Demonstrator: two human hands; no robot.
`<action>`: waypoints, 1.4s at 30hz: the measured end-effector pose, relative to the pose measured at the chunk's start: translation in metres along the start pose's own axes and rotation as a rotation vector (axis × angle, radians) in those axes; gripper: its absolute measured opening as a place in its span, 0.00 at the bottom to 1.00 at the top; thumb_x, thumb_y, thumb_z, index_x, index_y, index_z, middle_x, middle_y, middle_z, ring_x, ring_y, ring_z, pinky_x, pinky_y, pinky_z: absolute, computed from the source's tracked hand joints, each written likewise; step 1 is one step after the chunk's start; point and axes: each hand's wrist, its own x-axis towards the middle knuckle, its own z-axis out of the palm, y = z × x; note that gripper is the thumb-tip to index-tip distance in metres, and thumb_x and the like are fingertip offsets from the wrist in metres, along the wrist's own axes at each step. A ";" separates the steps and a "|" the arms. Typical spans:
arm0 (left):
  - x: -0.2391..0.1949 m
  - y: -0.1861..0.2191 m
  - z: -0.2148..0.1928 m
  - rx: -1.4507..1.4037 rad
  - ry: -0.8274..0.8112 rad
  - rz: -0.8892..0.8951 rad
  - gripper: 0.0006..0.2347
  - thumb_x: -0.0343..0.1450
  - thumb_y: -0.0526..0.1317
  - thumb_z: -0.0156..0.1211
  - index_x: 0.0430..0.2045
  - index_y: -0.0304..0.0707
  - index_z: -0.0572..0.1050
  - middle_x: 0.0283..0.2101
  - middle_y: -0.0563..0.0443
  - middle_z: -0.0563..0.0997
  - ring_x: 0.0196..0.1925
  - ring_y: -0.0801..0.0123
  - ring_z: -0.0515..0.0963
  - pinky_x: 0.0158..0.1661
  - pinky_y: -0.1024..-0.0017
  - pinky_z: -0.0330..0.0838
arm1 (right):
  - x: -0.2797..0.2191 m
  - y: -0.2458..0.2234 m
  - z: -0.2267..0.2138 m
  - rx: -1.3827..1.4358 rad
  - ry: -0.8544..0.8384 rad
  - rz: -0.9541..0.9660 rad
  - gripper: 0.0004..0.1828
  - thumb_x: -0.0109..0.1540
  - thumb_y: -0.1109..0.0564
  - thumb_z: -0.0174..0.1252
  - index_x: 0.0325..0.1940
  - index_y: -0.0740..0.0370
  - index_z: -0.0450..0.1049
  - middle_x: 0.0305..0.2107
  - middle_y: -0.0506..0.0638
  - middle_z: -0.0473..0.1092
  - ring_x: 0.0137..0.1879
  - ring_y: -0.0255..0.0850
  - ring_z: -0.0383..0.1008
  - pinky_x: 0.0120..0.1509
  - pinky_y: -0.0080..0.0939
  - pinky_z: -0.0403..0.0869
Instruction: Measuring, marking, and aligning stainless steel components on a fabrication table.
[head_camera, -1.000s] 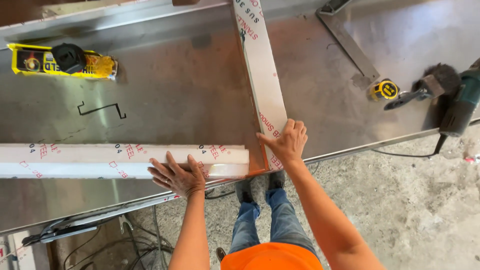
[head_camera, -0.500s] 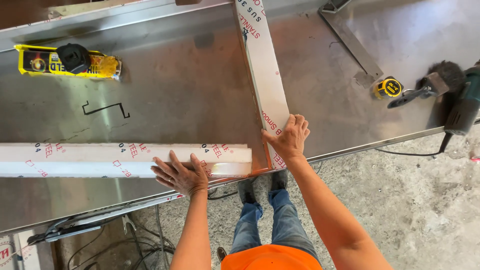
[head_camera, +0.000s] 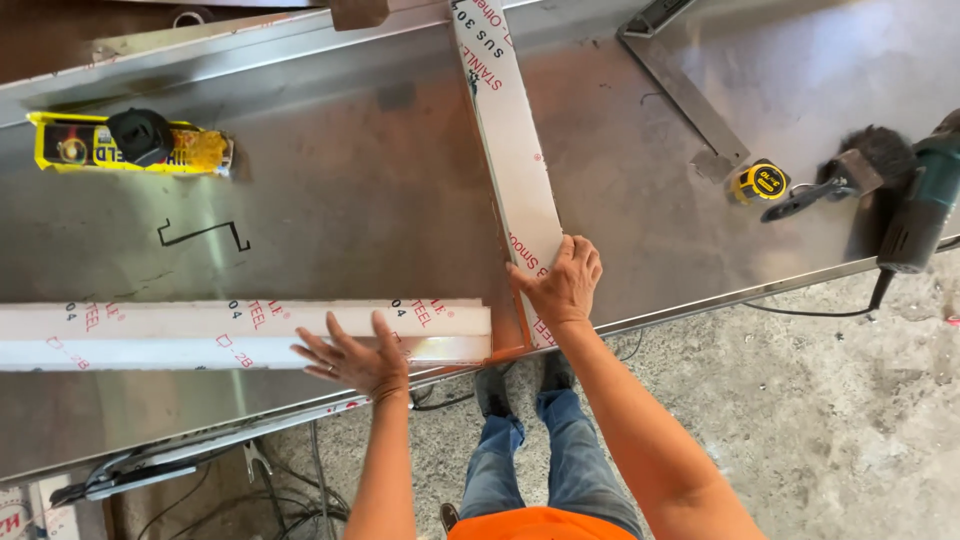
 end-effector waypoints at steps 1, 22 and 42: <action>0.009 0.035 -0.005 -0.002 0.000 0.004 0.31 0.75 0.61 0.51 0.67 0.40 0.63 0.77 0.31 0.49 0.79 0.30 0.43 0.71 0.29 0.36 | 0.001 -0.001 0.000 0.001 0.003 0.004 0.52 0.46 0.33 0.75 0.60 0.70 0.64 0.56 0.62 0.61 0.66 0.60 0.57 0.71 0.58 0.57; 0.029 0.288 0.113 -0.171 -0.440 0.320 0.47 0.61 0.58 0.71 0.73 0.44 0.52 0.65 0.22 0.62 0.71 0.29 0.57 0.68 0.34 0.49 | 0.027 0.051 -0.054 0.266 -0.041 -0.121 0.52 0.45 0.43 0.74 0.64 0.75 0.62 0.56 0.67 0.61 0.65 0.62 0.57 0.71 0.67 0.53; 0.009 0.236 -0.075 -0.020 -0.496 0.746 0.40 0.57 0.43 0.72 0.66 0.29 0.63 0.57 0.33 0.71 0.58 0.42 0.72 0.58 0.50 0.68 | 0.213 0.272 -0.093 -0.354 -0.108 -0.235 0.25 0.50 0.42 0.74 0.45 0.56 0.80 0.51 0.50 0.72 0.65 0.50 0.63 0.67 0.65 0.55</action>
